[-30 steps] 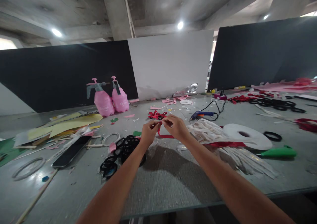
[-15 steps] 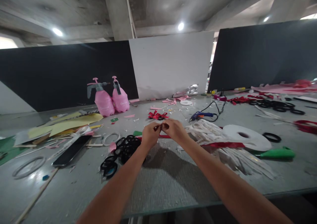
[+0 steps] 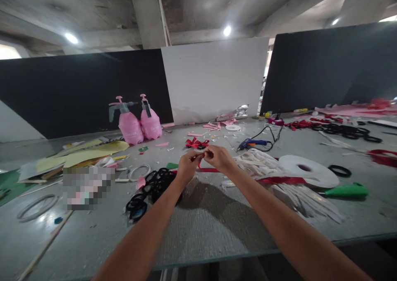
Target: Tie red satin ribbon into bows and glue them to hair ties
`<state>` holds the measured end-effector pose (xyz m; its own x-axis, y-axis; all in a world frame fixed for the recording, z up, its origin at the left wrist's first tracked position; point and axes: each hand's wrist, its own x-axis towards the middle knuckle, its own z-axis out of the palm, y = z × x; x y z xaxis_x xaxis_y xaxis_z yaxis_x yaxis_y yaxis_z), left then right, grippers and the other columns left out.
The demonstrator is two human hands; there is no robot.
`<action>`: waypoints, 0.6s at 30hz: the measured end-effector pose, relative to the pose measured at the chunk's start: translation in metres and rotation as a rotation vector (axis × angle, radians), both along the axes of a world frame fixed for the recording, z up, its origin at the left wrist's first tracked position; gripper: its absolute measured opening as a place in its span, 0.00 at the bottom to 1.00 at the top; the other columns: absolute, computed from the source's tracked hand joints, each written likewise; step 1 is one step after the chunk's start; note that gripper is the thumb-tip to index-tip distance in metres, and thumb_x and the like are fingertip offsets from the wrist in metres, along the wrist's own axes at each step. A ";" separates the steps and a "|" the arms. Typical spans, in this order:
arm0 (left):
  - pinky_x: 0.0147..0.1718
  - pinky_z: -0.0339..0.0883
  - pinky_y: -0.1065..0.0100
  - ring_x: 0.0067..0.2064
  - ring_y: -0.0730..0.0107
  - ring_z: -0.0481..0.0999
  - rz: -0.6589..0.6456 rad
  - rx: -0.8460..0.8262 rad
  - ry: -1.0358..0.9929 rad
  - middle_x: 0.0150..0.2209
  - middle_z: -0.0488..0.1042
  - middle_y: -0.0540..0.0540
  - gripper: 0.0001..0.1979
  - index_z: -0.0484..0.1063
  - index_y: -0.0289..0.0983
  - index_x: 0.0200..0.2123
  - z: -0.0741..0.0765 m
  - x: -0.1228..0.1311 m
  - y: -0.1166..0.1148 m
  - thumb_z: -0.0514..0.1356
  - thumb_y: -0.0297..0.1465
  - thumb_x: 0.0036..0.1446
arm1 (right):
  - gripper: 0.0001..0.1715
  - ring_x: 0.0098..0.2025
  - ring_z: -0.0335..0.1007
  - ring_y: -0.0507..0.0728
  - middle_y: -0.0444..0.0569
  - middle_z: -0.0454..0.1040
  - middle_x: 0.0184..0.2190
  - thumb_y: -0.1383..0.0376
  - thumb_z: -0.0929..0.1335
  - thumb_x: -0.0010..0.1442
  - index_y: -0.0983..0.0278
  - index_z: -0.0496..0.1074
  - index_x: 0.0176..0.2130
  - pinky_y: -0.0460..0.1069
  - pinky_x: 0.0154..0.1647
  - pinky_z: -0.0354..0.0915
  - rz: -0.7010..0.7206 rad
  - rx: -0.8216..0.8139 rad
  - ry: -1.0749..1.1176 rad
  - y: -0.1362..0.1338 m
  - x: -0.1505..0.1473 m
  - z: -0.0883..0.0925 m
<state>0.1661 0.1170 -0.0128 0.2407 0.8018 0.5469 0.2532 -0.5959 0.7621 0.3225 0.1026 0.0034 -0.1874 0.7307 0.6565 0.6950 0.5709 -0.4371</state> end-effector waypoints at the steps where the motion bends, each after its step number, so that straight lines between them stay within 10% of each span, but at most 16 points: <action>1: 0.31 0.61 0.73 0.31 0.73 0.69 -0.013 -0.019 -0.016 0.28 0.74 0.48 0.11 0.77 0.34 0.33 0.002 0.000 -0.001 0.57 0.34 0.54 | 0.09 0.28 0.66 0.51 0.47 0.73 0.26 0.68 0.63 0.53 0.65 0.73 0.31 0.45 0.32 0.59 0.041 -0.007 0.030 0.000 0.002 0.001; 7: 0.32 0.64 0.72 0.31 0.72 0.69 -0.073 -0.094 -0.042 0.28 0.73 0.47 0.13 0.76 0.33 0.30 0.012 -0.003 -0.006 0.58 0.37 0.52 | 0.16 0.45 0.68 0.57 0.50 0.75 0.40 0.63 0.61 0.59 0.63 0.74 0.42 0.50 0.44 0.63 0.265 -0.117 0.304 -0.002 0.006 0.005; 18: 0.30 0.61 0.72 0.29 0.73 0.67 0.075 0.034 0.144 0.26 0.71 0.48 0.11 0.73 0.34 0.29 0.009 -0.013 -0.006 0.56 0.36 0.54 | 0.20 0.29 0.70 0.51 0.45 0.73 0.24 0.52 0.72 0.46 0.67 0.72 0.27 0.49 0.38 0.66 0.455 -0.594 0.734 0.000 -0.002 -0.009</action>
<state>0.1529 0.1112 -0.0037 0.2590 0.8020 0.5383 0.4032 -0.5962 0.6942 0.3203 0.1026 -0.0060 -0.2258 0.9334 0.2789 -0.0811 0.2673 -0.9602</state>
